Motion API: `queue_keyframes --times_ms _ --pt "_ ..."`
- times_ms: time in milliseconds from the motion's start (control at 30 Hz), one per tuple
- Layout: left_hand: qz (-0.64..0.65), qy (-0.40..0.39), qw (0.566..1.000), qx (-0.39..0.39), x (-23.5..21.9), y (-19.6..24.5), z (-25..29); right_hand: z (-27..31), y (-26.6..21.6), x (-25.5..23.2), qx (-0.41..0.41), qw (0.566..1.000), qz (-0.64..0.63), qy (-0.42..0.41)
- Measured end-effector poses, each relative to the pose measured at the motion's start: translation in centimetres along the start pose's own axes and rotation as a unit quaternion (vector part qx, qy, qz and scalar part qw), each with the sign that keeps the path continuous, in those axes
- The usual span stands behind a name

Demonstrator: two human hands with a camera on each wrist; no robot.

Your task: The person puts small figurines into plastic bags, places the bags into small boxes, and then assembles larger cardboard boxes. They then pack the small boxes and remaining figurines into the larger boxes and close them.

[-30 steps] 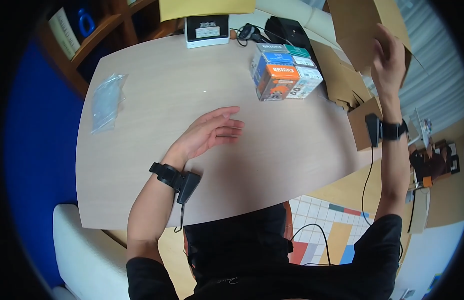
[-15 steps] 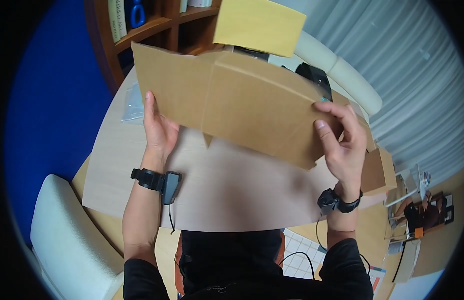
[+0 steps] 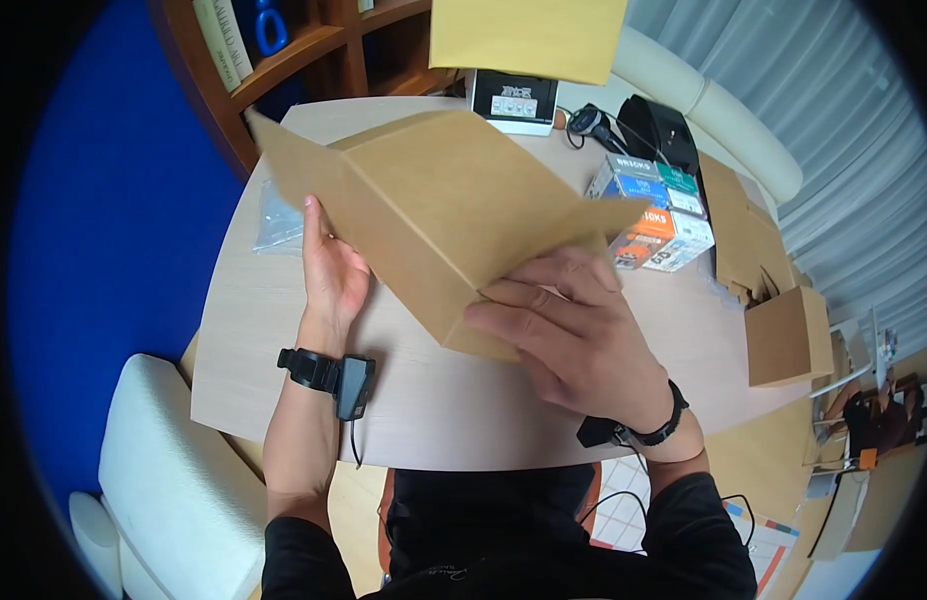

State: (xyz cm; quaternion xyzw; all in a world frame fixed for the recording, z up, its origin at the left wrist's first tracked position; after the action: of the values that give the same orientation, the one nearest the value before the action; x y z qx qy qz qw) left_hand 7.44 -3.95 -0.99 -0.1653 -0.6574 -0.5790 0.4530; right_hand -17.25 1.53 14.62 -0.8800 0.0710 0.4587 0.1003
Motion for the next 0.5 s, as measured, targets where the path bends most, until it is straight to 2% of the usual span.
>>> queue_keyframes --times_ms 67,167,267,300,400,433,500 --pt "0.002 -0.004 0.999 -0.041 -0.2 -0.8 -0.2 0.0 -0.5 -0.6 -0.016 1.000 0.021 0.009" --pt "0.018 -0.046 0.994 -0.097 0.1 -2.4 -0.5 0.1 0.1 -2.2 -0.020 0.997 -0.078 0.023" --pt "0.011 -0.074 0.977 -0.198 1.2 -4.0 1.0 0.3 -0.1 -3.3 -0.038 0.976 -0.212 0.041" --pt "0.032 -0.106 0.968 -0.226 1.4 -4.5 1.7 0.4 0.2 -3.4 -0.022 0.977 -0.207 0.043" --pt "-0.181 -0.024 0.962 -0.204 3.5 -3.8 3.7 0.8 1.2 -3.6 0.015 0.980 -0.194 0.052" --pt "-0.136 -0.031 0.966 -0.217 3.2 -4.2 3.8 1.0 1.4 -3.8 0.019 0.979 -0.194 0.055" --pt "-0.012 -0.096 0.957 -0.272 3.3 -5.3 3.8 1.5 2.0 -4.0 0.036 0.979 -0.184 0.074"
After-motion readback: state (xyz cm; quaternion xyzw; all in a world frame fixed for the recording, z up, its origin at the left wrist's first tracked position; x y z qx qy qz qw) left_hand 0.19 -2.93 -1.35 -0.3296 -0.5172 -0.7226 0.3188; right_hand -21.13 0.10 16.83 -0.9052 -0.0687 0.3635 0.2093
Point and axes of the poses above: each hand's wrist, its own z-axis away from the middle knuckle, its own x-axis out of the palm, y = z × x, the point moved 7 cm from there along -z, towards the middle knuckle, and after that the axes turned 3 degrees about -x, right-handed, at the moved point
